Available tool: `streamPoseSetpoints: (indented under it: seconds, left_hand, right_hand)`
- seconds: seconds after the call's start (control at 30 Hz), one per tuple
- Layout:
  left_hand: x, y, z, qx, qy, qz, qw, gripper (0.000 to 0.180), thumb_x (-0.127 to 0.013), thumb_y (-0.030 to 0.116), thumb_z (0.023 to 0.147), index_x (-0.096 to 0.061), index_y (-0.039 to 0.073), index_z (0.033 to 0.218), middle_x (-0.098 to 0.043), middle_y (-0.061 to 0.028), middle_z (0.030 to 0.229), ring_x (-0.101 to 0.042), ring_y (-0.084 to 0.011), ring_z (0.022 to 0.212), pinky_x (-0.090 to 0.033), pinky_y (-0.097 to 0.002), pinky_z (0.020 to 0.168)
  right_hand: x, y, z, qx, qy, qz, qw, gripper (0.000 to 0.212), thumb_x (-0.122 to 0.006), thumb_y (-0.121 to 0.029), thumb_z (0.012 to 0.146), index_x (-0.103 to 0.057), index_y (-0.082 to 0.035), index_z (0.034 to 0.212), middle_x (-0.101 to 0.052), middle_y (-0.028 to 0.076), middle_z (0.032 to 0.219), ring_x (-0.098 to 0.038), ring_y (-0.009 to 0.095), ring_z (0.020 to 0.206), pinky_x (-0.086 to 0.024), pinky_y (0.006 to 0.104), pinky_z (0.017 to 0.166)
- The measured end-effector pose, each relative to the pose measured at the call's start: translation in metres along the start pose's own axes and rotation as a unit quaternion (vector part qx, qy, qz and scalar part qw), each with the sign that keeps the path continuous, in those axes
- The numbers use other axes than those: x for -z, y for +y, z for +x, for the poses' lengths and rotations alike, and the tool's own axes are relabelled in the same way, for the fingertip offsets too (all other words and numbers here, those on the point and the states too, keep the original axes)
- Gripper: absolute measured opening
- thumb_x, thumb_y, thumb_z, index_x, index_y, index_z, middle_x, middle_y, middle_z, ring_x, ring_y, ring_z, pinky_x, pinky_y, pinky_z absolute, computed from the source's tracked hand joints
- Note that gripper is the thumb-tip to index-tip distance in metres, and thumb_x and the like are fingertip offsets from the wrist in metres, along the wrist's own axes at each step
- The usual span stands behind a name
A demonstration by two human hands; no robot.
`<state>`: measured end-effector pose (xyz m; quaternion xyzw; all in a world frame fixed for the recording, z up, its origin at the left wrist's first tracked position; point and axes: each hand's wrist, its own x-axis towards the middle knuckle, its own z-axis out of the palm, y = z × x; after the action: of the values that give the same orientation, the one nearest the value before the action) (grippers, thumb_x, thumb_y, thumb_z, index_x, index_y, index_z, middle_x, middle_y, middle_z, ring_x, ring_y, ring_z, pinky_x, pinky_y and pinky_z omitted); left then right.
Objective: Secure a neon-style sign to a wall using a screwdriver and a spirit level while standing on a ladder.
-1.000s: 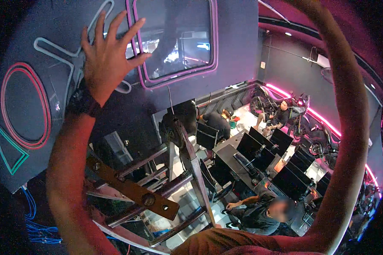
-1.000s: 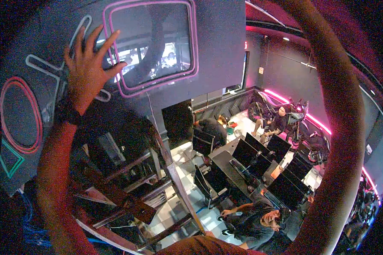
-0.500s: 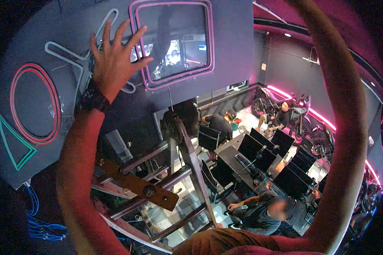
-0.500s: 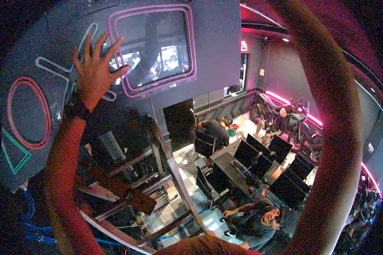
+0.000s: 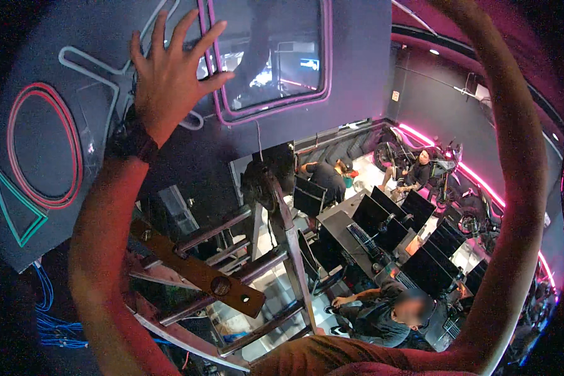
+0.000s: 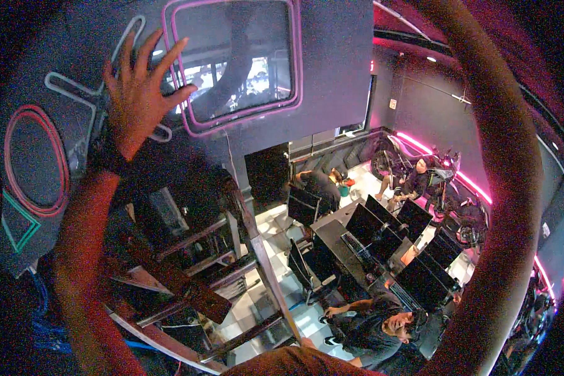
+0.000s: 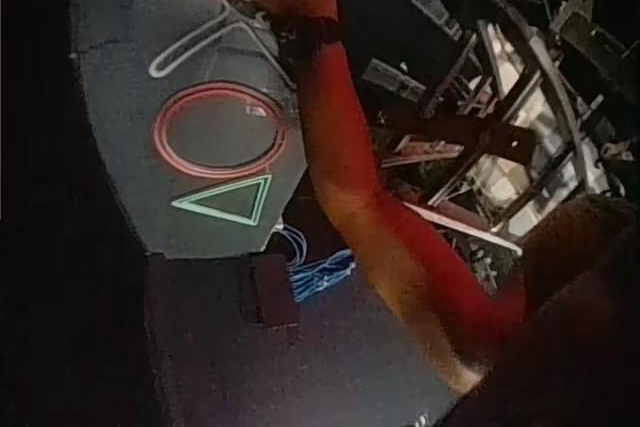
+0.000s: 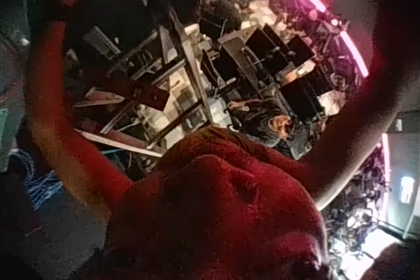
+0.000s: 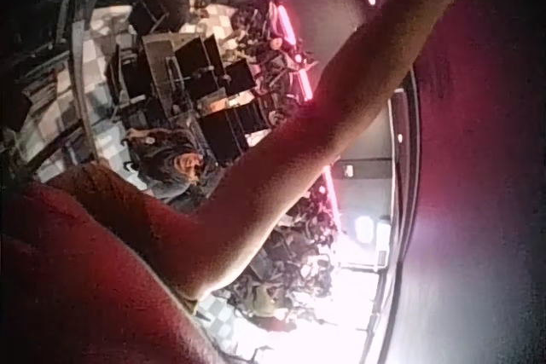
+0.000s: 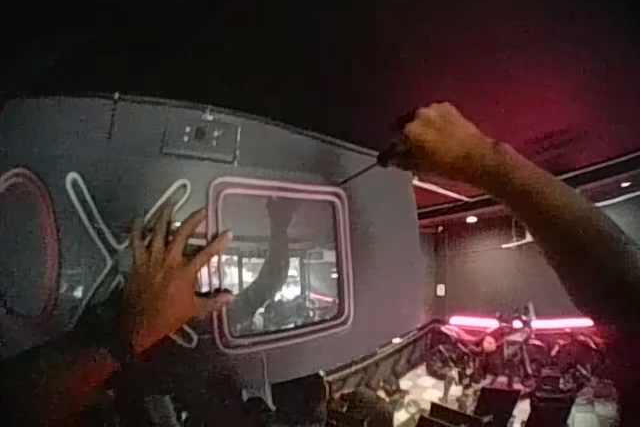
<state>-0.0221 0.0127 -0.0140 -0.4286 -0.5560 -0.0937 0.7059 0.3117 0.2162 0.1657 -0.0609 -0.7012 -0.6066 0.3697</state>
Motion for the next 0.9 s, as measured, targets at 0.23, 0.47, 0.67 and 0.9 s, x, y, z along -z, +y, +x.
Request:
streamPoseSetpoints:
  seconds: [0.23,0.47,0.67,0.9]
  left_hand:
    - [0.002,0.012,0.017,0.000,0.018,-0.012,1.000,0.081,-0.069,0.070,0.081,-0.046,0.042,0.153,-0.041,-0.0020,0.158,-0.035,-0.0358,0.148,-0.027,-0.0741,0.111]
    - [0.002,0.024,0.024,-0.005,0.035,-0.029,0.999,0.082,-0.068,0.070,0.082,-0.044,0.039,0.154,-0.043,-0.0041,0.156,-0.036,-0.0377,0.146,-0.028,-0.0733,0.109]
    - [0.007,0.008,0.012,0.005,-0.010,-0.013,1.000,0.081,-0.068,0.070,0.083,-0.045,0.040,0.154,-0.043,-0.0046,0.156,-0.035,-0.0383,0.147,-0.027,-0.0736,0.109]
    - [0.004,0.000,0.003,-0.012,-0.004,-0.010,1.000,0.080,-0.068,0.070,0.082,-0.047,0.039,0.153,-0.043,-0.0042,0.156,-0.035,-0.0385,0.146,-0.028,-0.0734,0.108]
  right_hand:
    - [-0.020,0.057,-0.001,-0.178,-0.168,0.216,0.945,0.038,-0.070,-0.043,0.096,-0.078,-0.008,0.084,-0.074,0.013,0.076,-0.070,0.027,0.064,-0.054,0.0444,0.059]
    - [-0.042,0.072,-0.026,0.110,-0.056,0.017,0.992,0.034,-0.074,-0.043,0.093,-0.077,-0.009,0.097,-0.071,0.011,0.086,-0.067,0.026,0.074,-0.052,0.0423,0.059]
    - [-0.005,0.024,-0.021,-0.011,0.081,0.217,0.973,0.023,-0.072,-0.033,0.093,-0.078,-0.013,0.102,-0.069,0.011,0.092,-0.070,0.030,0.084,-0.055,0.0431,0.063]
    - [-0.015,-0.002,-0.013,-0.051,0.025,0.051,0.997,0.022,-0.070,-0.033,0.094,-0.079,-0.013,0.098,-0.074,0.014,0.090,-0.070,0.033,0.075,-0.055,0.0448,0.063]
